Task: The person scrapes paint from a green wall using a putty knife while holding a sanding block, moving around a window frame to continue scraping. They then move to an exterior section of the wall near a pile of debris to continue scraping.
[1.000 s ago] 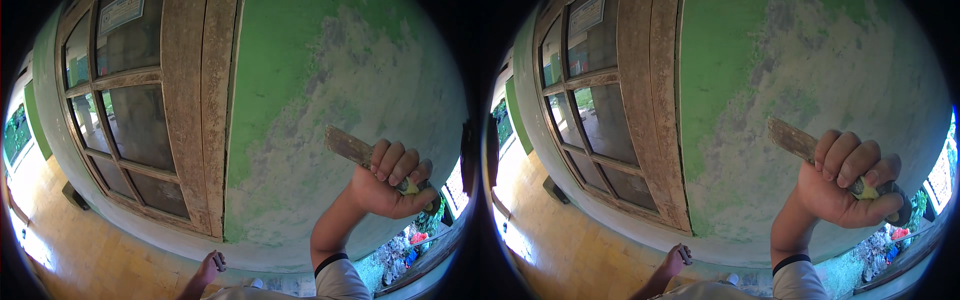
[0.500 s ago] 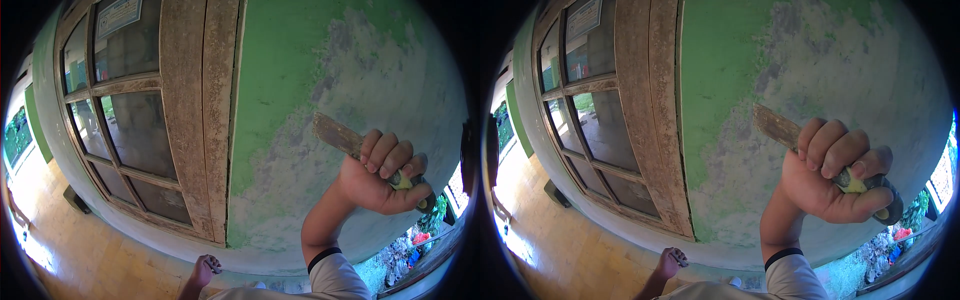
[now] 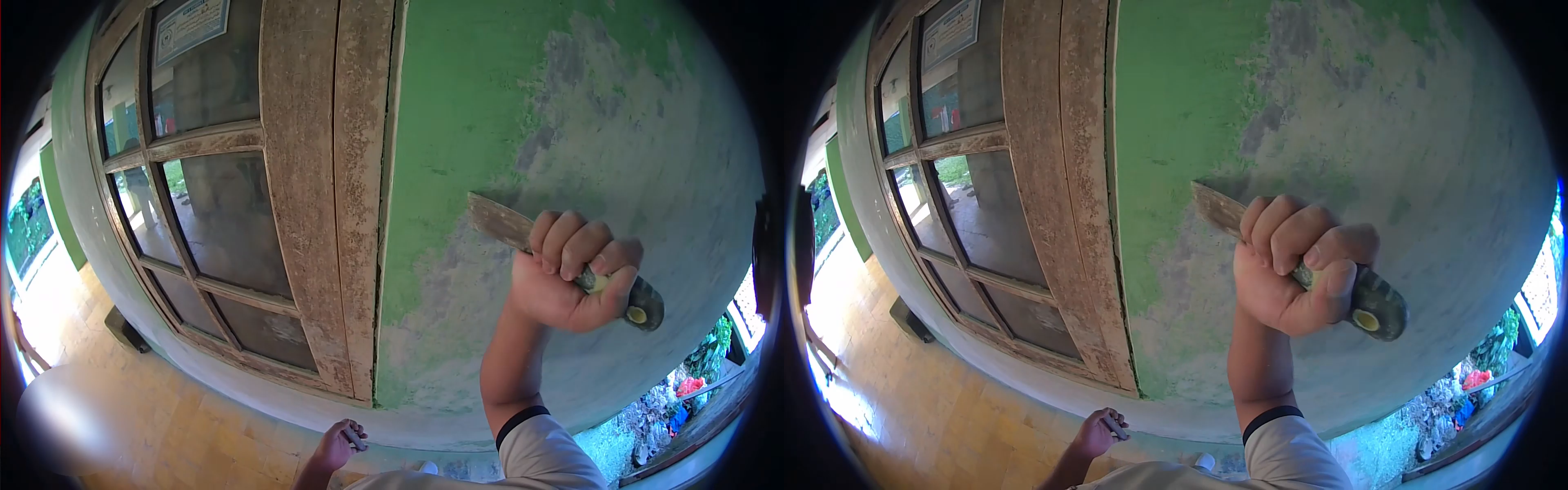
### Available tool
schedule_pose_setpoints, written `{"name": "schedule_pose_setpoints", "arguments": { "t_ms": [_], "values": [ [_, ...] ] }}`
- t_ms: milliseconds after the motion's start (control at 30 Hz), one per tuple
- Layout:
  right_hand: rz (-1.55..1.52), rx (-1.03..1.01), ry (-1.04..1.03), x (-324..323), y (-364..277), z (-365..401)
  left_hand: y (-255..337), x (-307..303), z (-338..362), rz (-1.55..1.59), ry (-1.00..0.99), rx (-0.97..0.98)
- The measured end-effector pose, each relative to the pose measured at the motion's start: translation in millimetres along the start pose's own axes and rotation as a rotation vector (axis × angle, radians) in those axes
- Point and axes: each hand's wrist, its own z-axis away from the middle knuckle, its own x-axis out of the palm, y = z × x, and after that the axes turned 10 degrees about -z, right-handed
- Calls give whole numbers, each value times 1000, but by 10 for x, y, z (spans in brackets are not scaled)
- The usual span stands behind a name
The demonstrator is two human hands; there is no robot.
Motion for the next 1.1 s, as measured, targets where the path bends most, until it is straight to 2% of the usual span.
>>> {"name": "schedule_pose_setpoints", "arguments": {
  "t_ms": [67, 167, 267, 400, 467, 500, 567, 600, 800, 833, 900, 967, 1033, 1100],
  "values": [
    [-4, 29, -1, 17, -22, 3, 17, -5, 21, 19, -12, 16],
    [-11, -70, -96, 80, -116, -8, 2, -79, 17, 71, -12, 5],
    [74, -38, 14, 69, 36, 68, 23, -60, 48, 71, -6, -5],
    [31, -35, 3, 143, -133, 2, 25, -57, 28, 67, -14, 8],
    [-14, -131, -133, 180, -251, -25, -28, -117, -7, 95, -28, -8],
    [-14, -130, -129, 161, -177, -6, -32, -123, -21, 95, -24, -10],
    [91, 4, 68, 98, 18, 45, -46, -120, -24, 78, -14, -1],
    [69, 19, 87, 94, 10, 31, -43, -107, -29, 77, -13, -5],
    [37, -124, -49, 123, -173, 11, -40, -125, -50, 95, -33, -17],
    [37, -122, -46, 111, -107, 16, -45, -119, -53, 97, -33, -11],
    [0, 35, 96, 66, 76, 29, -56, -115, -33, 95, -32, -12],
    [36, 1, 61, 48, -37, 15, -57, -109, -37, 98, -40, -7],
    [-39, -167, -32, 144, -222, -24, -71, -161, -66, 112, -56, -8],
    [-2, -195, -33, 164, -136, 0, -98, -163, -70, 128, -66, -21]
  ]
}}
